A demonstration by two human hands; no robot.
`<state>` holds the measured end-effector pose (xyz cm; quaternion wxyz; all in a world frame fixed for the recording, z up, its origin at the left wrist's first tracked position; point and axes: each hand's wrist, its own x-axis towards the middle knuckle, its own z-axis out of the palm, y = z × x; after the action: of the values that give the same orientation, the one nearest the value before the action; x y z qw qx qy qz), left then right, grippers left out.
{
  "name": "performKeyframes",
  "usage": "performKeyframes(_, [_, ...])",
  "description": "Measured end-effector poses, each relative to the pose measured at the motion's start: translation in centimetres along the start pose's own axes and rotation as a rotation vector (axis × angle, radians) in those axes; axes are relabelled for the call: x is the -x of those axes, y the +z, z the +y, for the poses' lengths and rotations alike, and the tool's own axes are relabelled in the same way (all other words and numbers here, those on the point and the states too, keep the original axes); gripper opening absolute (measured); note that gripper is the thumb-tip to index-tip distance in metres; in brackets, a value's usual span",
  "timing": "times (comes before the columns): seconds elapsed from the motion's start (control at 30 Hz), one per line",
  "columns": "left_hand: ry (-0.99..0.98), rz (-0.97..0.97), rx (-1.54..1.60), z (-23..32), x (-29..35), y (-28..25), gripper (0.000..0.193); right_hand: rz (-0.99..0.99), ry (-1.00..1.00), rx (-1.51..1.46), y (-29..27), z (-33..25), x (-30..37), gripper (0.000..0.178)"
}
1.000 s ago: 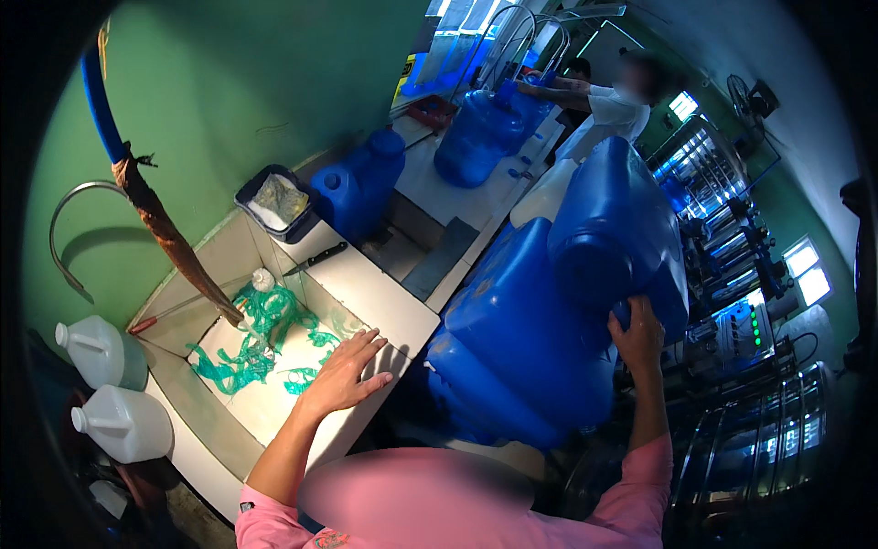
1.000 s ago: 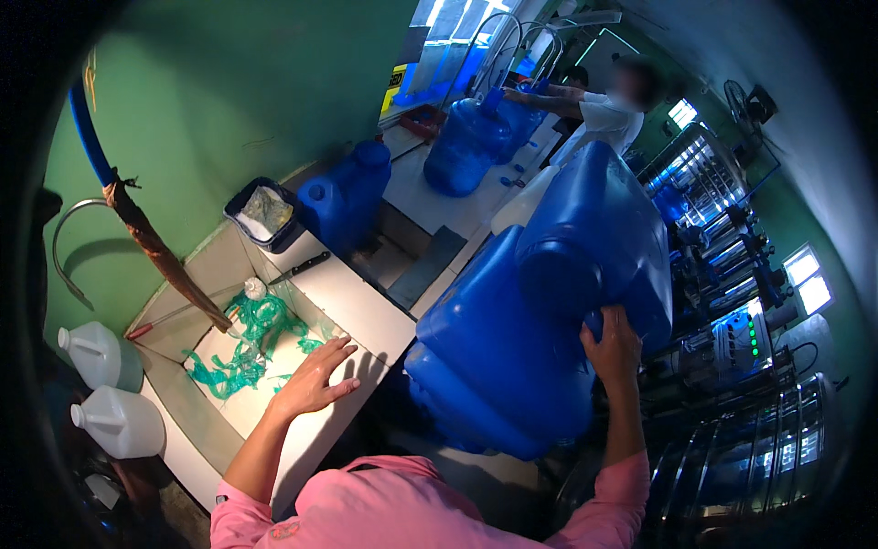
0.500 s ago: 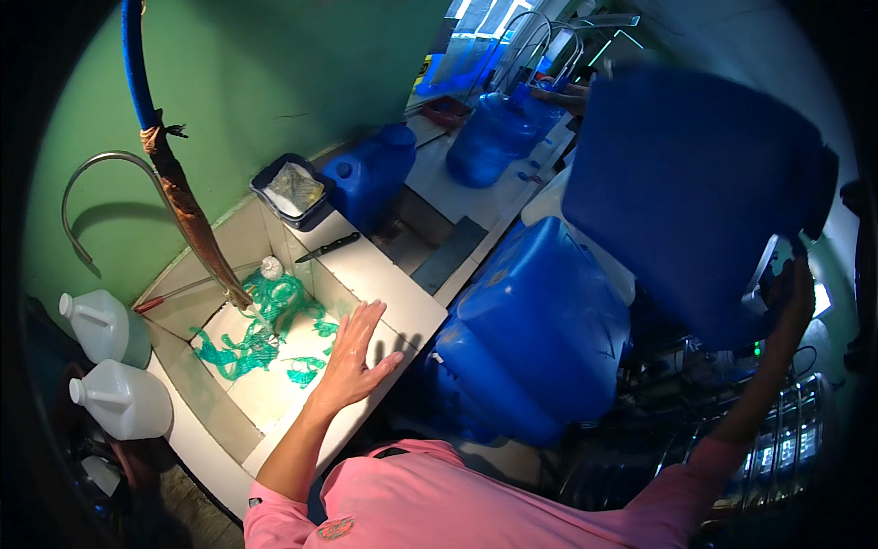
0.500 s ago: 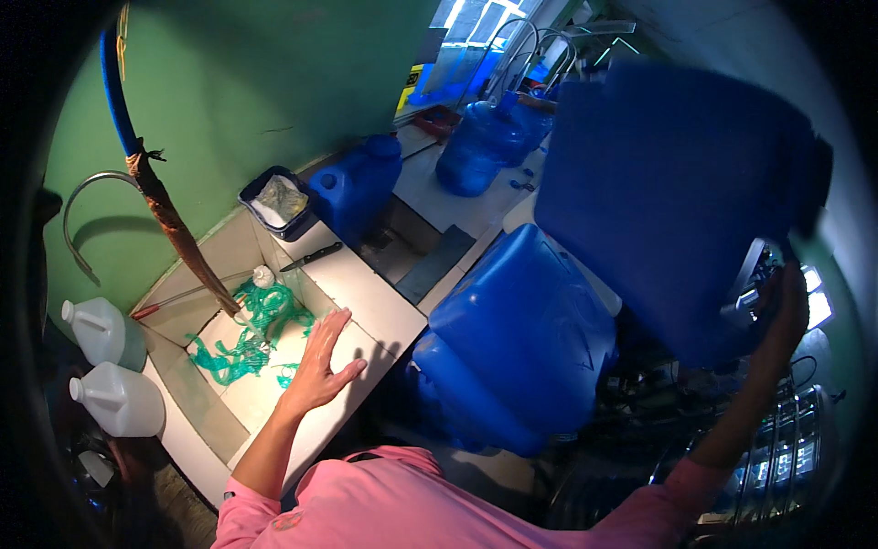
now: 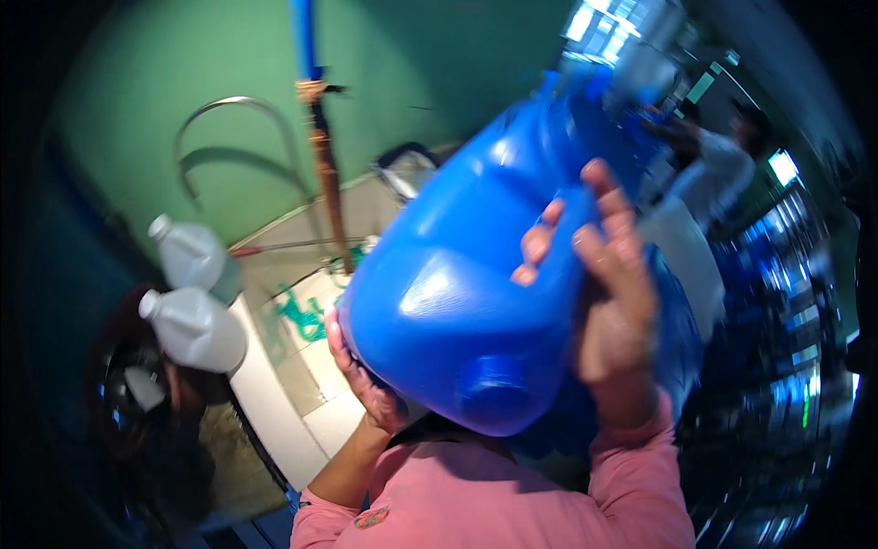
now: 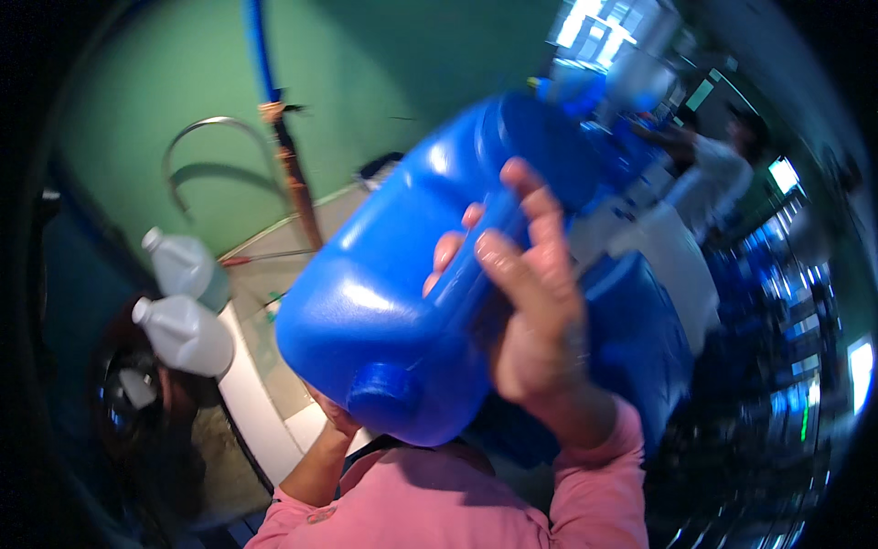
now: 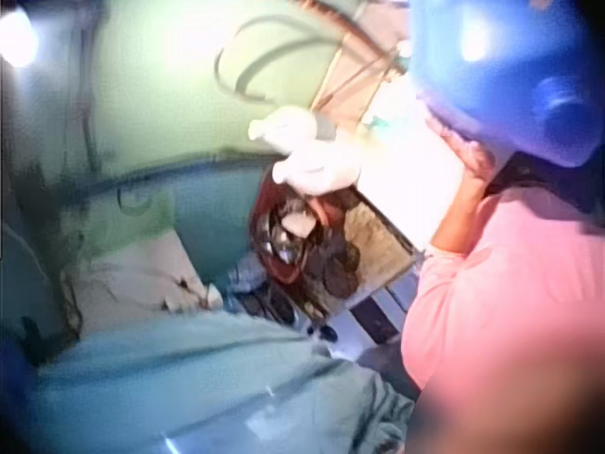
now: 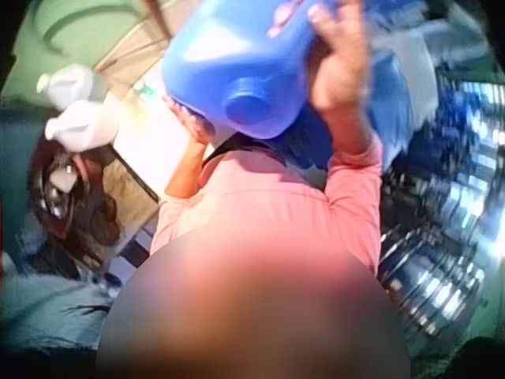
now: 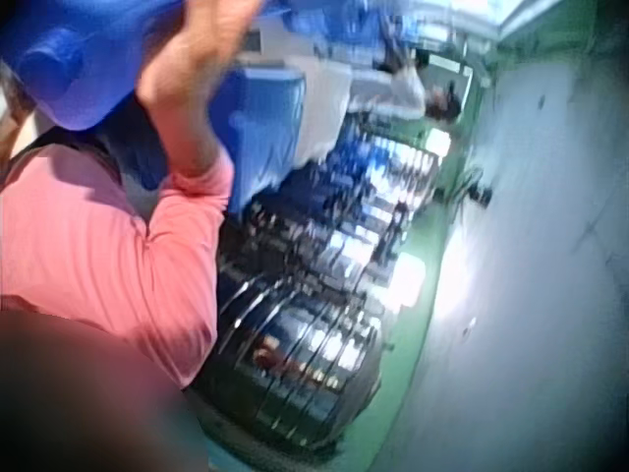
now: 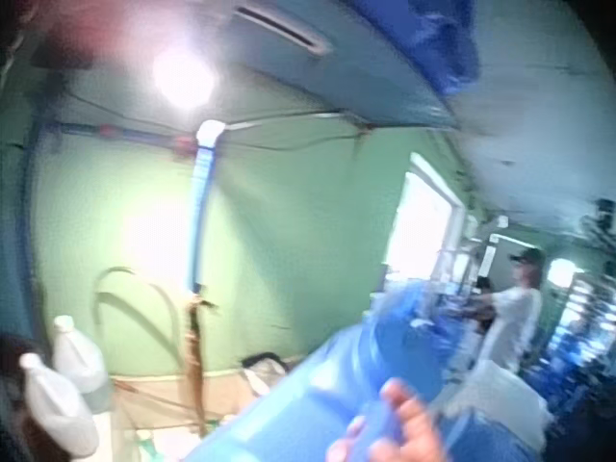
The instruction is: The person scrubs a blue plastic container with a yellow sponge under running water, rinses it, and places it aside. They repeat the same process with a second blue container, scrubbing, rinsing, and setting it down. The person then handles a third container, scrubbing and rinsing it before closing its cap.
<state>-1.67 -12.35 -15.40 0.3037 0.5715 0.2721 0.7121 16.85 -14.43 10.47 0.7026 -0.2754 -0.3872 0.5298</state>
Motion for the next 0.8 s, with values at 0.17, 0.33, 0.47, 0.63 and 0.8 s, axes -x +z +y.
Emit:
performKeyframes(0.17, [-0.158,0.018,-0.483,0.3,-0.1,-9.3,0.086,0.162,0.171,-0.097,1.7,12.9,-2.3,0.054])
performKeyframes(0.33, [0.079,-0.117,-0.592,0.6,-0.9,-12.2,0.079,0.323,0.145,-0.148,0.0,27.1,-2.5,0.057])
performKeyframes(0.47, [-0.249,-0.239,-0.754,-4.8,-0.9,-15.0,0.053,0.295,0.586,0.034,-3.0,36.9,-1.7,0.073])
performKeyframes(0.63, [-0.513,-0.304,-0.84,-10.8,0.6,-20.4,0.048,-0.268,1.217,0.468,-6.6,39.4,-4.7,0.079])
performKeyframes(0.8, [-0.285,-0.549,-1.029,-12.6,-0.1,-21.1,0.037,-1.111,0.23,1.957,-10.6,35.2,-12.3,0.101])
